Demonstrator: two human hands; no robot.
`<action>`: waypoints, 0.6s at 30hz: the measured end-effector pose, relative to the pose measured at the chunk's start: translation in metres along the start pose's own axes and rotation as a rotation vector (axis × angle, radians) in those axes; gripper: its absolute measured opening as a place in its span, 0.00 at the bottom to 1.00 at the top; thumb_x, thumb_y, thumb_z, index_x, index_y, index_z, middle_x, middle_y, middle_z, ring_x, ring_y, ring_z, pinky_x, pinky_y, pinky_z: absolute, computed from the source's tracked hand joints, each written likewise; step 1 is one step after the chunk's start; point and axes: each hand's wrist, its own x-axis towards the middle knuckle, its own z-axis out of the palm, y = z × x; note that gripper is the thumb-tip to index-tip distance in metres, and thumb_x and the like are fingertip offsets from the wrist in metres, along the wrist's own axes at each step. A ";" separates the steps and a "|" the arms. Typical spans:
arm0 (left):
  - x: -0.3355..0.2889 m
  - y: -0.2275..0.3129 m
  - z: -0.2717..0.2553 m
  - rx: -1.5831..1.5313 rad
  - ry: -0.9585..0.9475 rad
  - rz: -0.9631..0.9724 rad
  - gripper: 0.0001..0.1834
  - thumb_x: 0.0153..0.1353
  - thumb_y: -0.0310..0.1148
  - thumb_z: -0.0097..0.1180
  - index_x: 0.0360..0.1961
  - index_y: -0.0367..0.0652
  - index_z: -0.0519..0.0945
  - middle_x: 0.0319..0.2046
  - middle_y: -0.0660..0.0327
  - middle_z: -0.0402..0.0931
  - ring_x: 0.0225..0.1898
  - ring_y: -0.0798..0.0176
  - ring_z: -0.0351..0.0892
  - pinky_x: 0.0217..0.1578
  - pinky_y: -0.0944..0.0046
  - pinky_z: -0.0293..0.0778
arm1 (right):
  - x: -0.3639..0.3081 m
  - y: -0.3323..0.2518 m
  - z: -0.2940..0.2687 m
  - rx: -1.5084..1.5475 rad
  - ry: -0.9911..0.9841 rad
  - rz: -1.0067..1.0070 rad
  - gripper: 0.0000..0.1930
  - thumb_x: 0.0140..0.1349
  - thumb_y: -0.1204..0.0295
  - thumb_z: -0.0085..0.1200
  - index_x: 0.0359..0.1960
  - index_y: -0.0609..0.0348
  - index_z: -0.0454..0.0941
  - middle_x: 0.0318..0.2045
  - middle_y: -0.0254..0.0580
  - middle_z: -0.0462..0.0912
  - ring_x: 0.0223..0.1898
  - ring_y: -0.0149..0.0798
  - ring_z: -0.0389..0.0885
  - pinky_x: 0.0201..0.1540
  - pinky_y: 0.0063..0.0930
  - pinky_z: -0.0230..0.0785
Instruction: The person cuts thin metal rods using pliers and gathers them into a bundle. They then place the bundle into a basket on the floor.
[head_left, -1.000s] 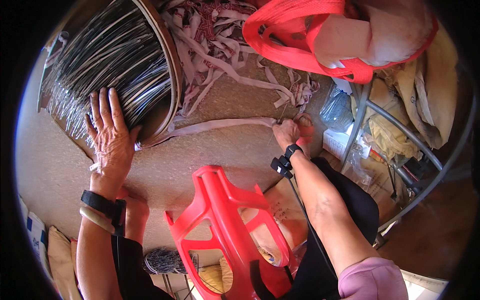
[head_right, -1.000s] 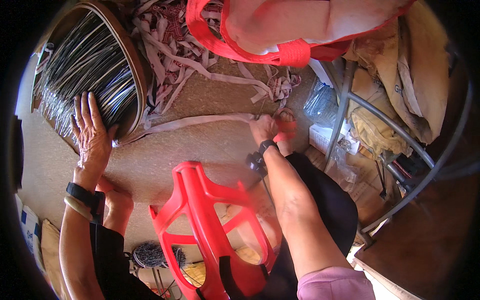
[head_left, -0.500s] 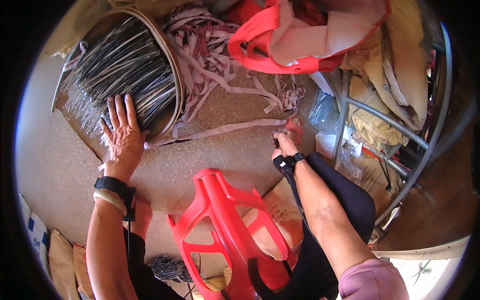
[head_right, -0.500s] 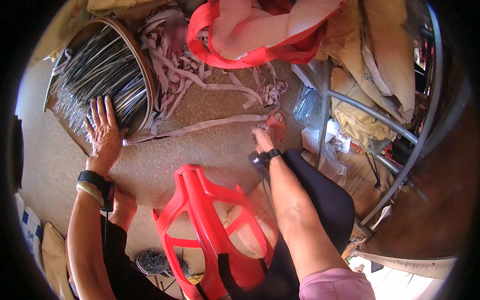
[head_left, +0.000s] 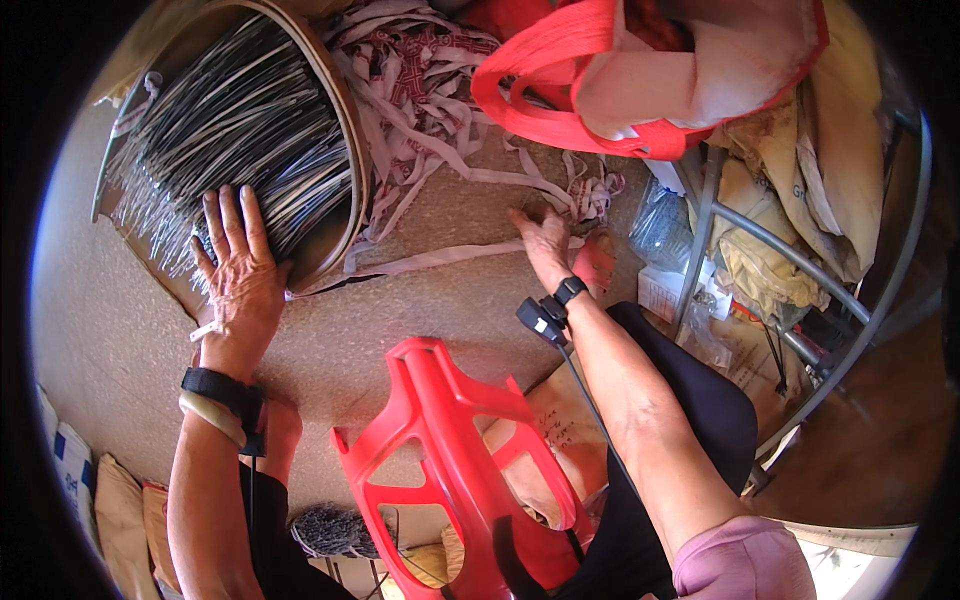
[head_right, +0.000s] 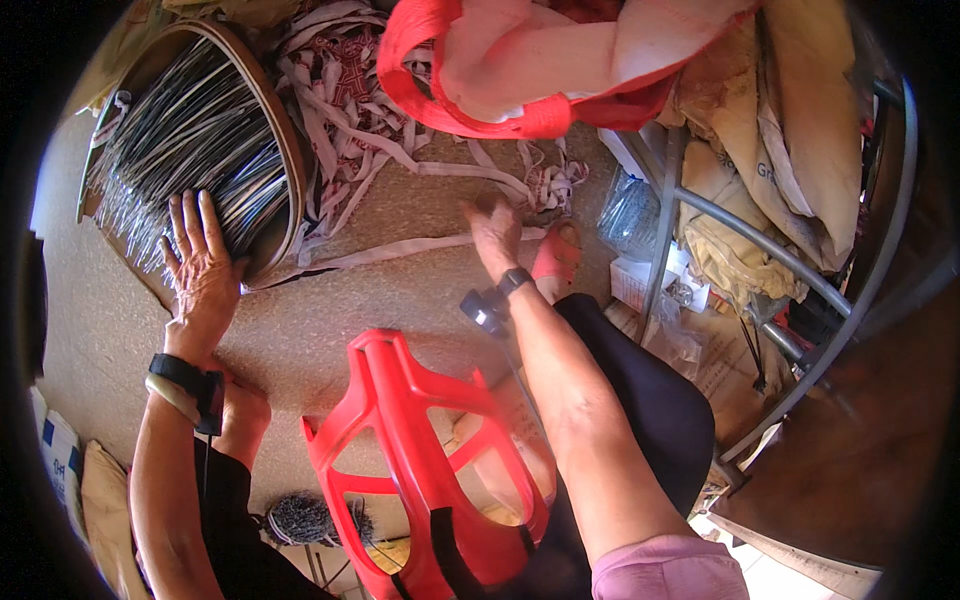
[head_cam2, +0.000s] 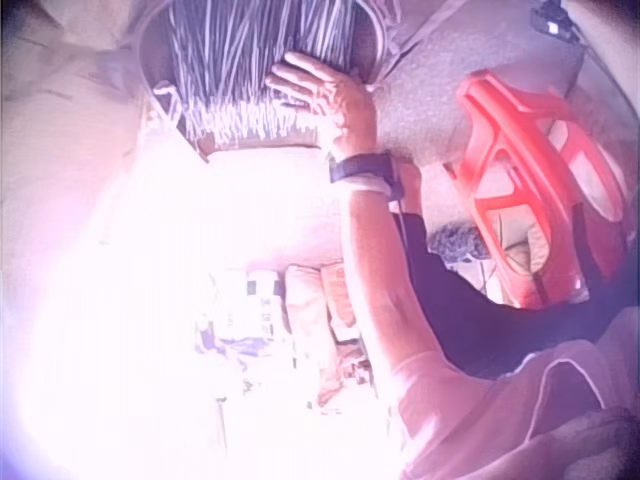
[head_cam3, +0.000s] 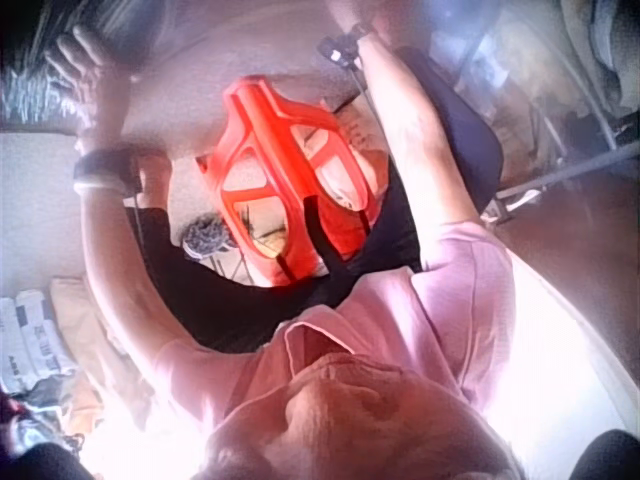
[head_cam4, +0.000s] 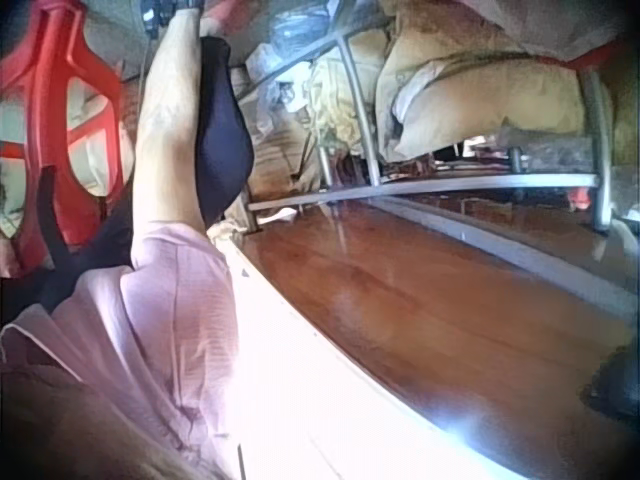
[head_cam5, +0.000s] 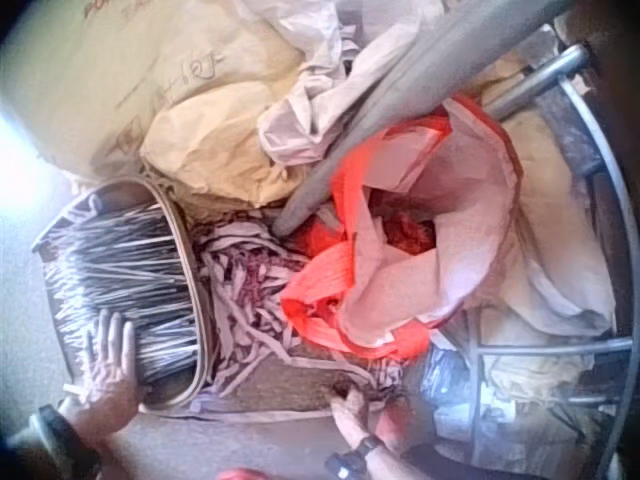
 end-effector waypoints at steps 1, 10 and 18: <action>-0.001 0.000 0.001 -0.011 0.002 -0.004 0.58 0.48 0.30 0.70 0.74 0.40 0.43 0.74 0.48 0.41 0.76 0.44 0.35 0.68 0.31 0.43 | 0.000 -0.007 0.006 -0.142 0.009 -0.030 0.25 0.53 0.53 0.66 0.41 0.64 0.81 0.39 0.56 0.84 0.42 0.54 0.82 0.46 0.42 0.73; -0.003 -0.001 0.002 -0.079 0.055 0.005 0.59 0.45 0.30 0.72 0.73 0.42 0.45 0.74 0.48 0.42 0.76 0.43 0.37 0.68 0.32 0.43 | -0.003 0.009 0.040 0.046 0.146 0.022 0.18 0.54 0.61 0.64 0.34 0.67 0.82 0.33 0.62 0.84 0.39 0.59 0.83 0.42 0.45 0.72; -0.006 -0.005 0.001 -0.074 0.052 0.005 0.58 0.45 0.31 0.73 0.73 0.40 0.47 0.73 0.46 0.43 0.75 0.42 0.38 0.68 0.33 0.43 | 0.016 -0.014 0.014 0.082 0.178 -0.064 0.20 0.54 0.60 0.65 0.37 0.69 0.82 0.35 0.58 0.85 0.38 0.52 0.84 0.43 0.42 0.72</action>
